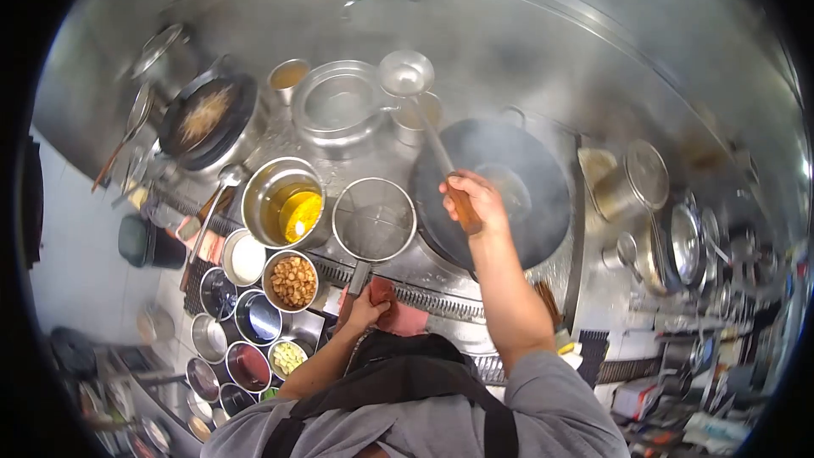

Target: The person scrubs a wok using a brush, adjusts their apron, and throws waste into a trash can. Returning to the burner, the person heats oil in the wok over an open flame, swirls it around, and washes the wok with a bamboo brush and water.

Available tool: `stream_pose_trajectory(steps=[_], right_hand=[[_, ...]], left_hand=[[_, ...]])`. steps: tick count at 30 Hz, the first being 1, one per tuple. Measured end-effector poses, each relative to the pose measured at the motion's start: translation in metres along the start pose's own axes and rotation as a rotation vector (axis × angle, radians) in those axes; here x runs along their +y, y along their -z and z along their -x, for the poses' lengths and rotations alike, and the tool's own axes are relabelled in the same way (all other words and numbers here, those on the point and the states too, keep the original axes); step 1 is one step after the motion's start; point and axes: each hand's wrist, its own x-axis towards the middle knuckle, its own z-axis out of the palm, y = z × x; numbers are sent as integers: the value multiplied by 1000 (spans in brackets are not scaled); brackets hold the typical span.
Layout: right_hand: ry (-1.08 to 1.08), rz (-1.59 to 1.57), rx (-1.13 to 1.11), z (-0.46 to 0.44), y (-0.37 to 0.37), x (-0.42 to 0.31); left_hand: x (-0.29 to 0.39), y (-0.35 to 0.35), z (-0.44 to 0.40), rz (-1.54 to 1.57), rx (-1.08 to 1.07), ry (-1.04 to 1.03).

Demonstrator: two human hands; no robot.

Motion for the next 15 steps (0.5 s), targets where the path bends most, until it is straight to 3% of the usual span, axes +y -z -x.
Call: stream_pose_trajectory(steps=[6,9,10,12,13,14,15], right_hand=[[84,289,217,78,97,-53],[109,900,258,90,164,-67],[109,886,270,101,185,-68],[454,1446,445,126,221,-61],[305,1370,496,143,230,-62],[296,1356,504,157,253,-49],[310,1431,551,172,282,-29]], left_hand=[[4,-1,-5,-92,70,110],[7,1,-8,-143,62,112],[7,1,-10,-126,65,79],[27,-1,-1,-71,67,74],[46,-2,5,213,77,184],[59,-6,8,496,87,296],[66,-9,9,569,108,299]])
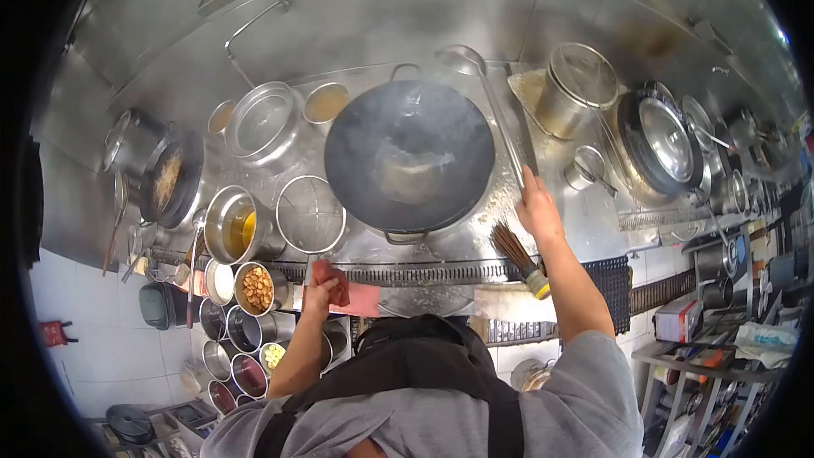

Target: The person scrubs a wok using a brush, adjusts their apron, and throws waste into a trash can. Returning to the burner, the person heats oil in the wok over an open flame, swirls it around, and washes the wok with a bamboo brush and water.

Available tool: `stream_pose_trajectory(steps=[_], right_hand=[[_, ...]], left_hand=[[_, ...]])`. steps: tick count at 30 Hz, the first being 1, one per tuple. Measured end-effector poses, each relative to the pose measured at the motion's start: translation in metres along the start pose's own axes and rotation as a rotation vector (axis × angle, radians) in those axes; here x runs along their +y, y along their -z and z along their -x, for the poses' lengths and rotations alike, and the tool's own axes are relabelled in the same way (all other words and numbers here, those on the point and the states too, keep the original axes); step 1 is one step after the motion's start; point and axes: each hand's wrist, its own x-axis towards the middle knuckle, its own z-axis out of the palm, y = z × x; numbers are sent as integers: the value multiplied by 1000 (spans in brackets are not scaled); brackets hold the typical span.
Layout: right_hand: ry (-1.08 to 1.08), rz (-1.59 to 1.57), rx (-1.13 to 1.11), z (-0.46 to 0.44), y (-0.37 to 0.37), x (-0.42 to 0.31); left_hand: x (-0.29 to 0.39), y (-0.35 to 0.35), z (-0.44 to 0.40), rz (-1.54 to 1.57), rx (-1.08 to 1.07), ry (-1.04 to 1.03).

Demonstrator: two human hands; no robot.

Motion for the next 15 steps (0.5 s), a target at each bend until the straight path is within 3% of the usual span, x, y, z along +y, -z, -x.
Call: stream_pose_trajectory(steps=[3,5,7,9,11,12,13,15], right_hand=[[9,91,15,67,-1,65],[-76,136,-118,109,3,96],[-155,180,-164,147,0,118],[-152,213,-186,179,-6,143],[-150,258,-217,204,-13,161],[-134,255,-195,213,-17,169],[-120,252,-177,222,-19,176],[-94,189,-121,230,-19,183]], left_hand=[[36,-36,31,111,-64,73],[56,-72,45,116,4,84],[63,-92,43,197,-82,209],[67,-126,41,229,-30,168],[79,-158,46,257,-89,230],[68,-158,27,224,-296,152],[71,-173,32,216,-289,152],[85,-214,47,129,-79,168]])
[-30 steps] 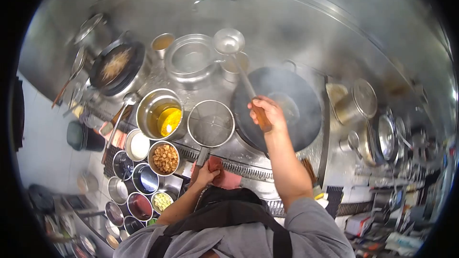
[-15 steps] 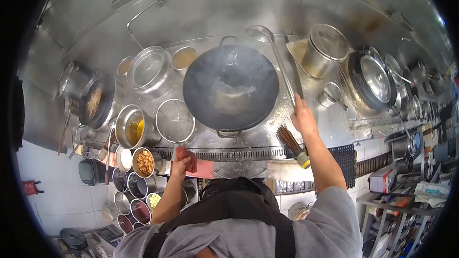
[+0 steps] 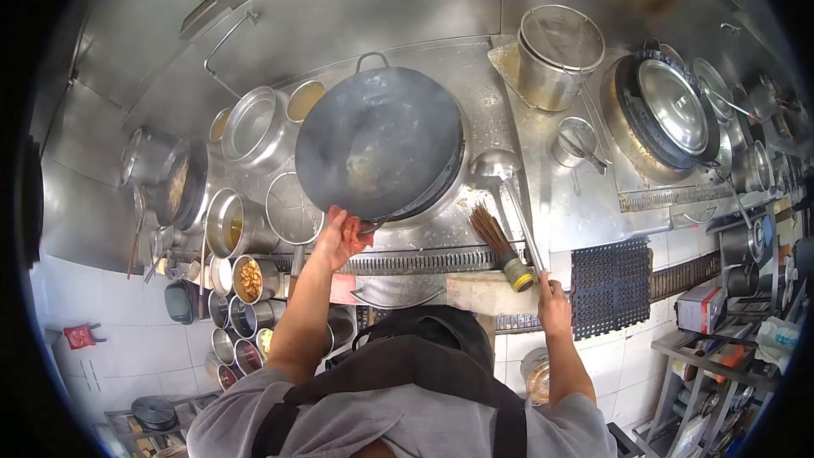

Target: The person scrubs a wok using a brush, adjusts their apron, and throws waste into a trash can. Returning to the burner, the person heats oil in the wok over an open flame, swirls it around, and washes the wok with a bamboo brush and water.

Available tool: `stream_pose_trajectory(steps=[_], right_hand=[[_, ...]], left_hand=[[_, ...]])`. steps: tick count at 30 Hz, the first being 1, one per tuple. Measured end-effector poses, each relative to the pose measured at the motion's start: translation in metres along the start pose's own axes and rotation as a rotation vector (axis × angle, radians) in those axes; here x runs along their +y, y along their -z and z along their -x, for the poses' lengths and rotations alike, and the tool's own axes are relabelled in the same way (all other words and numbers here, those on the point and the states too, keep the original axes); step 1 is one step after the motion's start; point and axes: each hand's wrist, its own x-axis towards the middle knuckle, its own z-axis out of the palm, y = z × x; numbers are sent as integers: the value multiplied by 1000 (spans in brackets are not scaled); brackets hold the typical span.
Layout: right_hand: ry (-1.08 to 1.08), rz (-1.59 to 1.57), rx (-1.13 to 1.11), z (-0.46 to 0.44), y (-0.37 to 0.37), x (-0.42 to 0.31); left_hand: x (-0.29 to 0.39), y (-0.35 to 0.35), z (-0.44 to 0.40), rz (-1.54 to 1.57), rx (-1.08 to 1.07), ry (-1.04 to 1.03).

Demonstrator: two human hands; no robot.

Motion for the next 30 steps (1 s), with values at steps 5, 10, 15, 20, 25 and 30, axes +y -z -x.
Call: stream_pose_trajectory(steps=[5,10,15,20,25,30], right_hand=[[-28,-73,397,22,21,-26],[-209,-592,-98,86,-56,-59],[-142,-289,2,61,-224,-38],[-141,-203,180,-3,-284,-37],[-148,-169,133,-6,-286,-34],[-140,-158,111,0,-281,-32]], left_hand=[[-9,-4,-13,-59,-170,-50],[-21,-4,-14,-8,-215,11],[-24,5,-34,-75,-3,-98],[-23,15,-41,-63,-1,-105],[-25,19,-42,-79,28,-144],[-21,8,-34,-50,21,-106]])
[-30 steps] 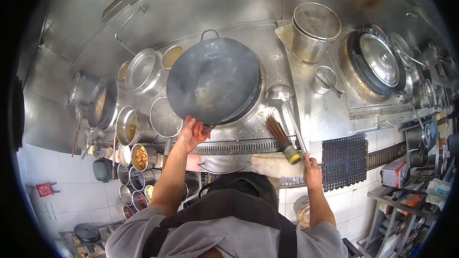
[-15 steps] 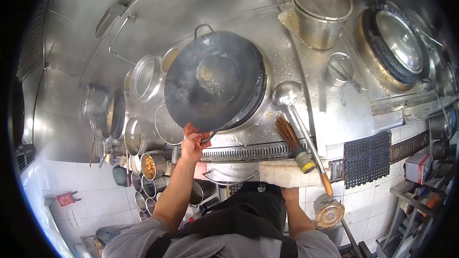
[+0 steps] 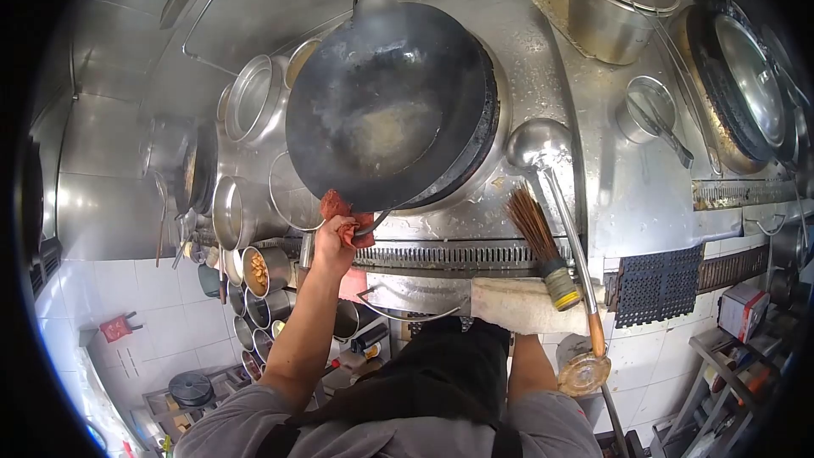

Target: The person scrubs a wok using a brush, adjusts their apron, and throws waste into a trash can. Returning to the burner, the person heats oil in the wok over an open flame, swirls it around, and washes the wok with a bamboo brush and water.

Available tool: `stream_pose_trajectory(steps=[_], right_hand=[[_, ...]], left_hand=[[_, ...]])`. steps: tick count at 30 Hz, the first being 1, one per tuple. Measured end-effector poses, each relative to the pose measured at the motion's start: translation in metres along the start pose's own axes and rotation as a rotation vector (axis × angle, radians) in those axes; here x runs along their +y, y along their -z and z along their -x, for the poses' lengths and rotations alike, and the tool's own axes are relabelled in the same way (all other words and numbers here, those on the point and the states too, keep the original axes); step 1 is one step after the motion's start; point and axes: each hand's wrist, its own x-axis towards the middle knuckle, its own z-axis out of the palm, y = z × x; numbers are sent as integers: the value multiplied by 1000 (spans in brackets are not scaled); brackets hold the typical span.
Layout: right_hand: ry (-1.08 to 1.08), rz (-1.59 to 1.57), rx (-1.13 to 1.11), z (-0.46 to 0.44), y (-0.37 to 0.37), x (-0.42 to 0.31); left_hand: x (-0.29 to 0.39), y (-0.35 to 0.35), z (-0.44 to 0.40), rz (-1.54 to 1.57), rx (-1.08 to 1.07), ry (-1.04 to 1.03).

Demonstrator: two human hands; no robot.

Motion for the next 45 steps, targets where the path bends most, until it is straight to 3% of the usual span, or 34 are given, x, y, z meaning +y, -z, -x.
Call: stream_pose_trajectory(steps=[29,45], right_hand=[[15,24,6,26,34,20],[-23,21,-15,4,4,10]], left_hand=[[2,-1,0,-19,-38,-18],[-1,8,-6,-67,-3,-3]])
